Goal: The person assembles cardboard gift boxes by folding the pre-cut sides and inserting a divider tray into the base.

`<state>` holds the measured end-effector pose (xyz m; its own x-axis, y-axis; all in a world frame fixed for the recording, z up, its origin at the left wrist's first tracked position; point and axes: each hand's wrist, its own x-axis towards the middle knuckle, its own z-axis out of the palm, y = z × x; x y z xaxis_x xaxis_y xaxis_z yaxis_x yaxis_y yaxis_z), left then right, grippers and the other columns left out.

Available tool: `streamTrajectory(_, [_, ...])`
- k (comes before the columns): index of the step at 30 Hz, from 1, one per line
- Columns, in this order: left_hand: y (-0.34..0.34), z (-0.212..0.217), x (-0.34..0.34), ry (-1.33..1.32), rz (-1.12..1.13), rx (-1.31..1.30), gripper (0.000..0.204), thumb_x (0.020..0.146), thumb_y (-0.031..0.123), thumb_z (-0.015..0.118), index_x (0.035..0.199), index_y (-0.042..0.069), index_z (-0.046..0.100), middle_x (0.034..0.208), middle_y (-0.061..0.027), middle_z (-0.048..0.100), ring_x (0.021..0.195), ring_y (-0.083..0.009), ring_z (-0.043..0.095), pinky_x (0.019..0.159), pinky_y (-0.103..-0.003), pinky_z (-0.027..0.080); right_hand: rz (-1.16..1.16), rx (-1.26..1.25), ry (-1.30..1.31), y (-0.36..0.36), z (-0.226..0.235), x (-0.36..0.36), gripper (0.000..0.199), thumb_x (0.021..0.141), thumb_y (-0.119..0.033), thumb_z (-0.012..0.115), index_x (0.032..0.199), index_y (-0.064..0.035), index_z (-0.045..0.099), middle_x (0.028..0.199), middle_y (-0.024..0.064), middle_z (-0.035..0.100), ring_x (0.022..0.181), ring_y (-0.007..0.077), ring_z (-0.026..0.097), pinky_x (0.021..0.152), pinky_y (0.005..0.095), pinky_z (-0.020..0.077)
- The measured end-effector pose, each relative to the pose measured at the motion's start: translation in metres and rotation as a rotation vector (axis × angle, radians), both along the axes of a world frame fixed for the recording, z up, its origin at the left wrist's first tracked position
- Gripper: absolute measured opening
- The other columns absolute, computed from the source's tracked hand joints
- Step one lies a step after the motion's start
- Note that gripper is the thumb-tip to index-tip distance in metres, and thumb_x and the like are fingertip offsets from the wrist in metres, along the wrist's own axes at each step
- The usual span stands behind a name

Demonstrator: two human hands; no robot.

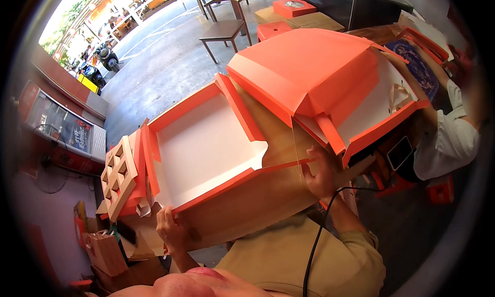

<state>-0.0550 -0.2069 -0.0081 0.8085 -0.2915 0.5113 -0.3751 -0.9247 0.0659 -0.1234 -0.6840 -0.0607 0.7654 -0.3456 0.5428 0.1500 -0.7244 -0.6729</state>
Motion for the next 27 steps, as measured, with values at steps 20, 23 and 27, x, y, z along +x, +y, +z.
streamTrajectory(20, [0.024, 0.017, 0.008, -0.039, 0.043, 0.082, 0.03, 0.086, -0.004, 0.065, 0.114, 0.007, 0.068, 0.095, -0.0108, 0.066, 0.086, -0.0337, 0.066, 0.07, -0.044, 0.056, 0.262, 0.092, 0.249, 0.054, 0.042, -0.049, 0.026, 0.082, -0.01, 0.084, 0.102, -0.0082, 0.068, 0.077, 0.0073, 0.073, 0.071, 0.0245, 0.075, 0.063, 0.0353, 0.059])
streamTrajectory(23, [0.021, 0.019, 0.007, -0.023, 0.034, 0.076, 0.029, 0.086, -0.004, 0.065, 0.112, 0.006, 0.069, 0.095, -0.0104, 0.067, 0.087, -0.0332, 0.066, 0.072, -0.044, 0.056, 0.324, 0.114, 0.163, 0.066, 0.045, -0.038, 0.058, 0.086, -0.012, 0.082, 0.138, -0.0042, 0.056, 0.102, 0.0158, 0.077, 0.094, 0.029, 0.078, 0.083, 0.0387, 0.0626])
streamTrajectory(27, [0.02, 0.024, 0.011, -0.048, -0.011, 0.061, 0.027, 0.086, -0.004, 0.065, 0.11, 0.007, 0.07, 0.094, -0.0087, 0.068, 0.089, -0.0316, 0.066, 0.077, -0.045, 0.054, 0.48, 0.173, 0.174, 0.066, 0.031, -0.011, 0.094, 0.089, -0.019, 0.08, 0.165, -0.0048, 0.026, 0.108, 0.0232, 0.075, 0.101, 0.036, 0.076, 0.089, 0.044, 0.0607])
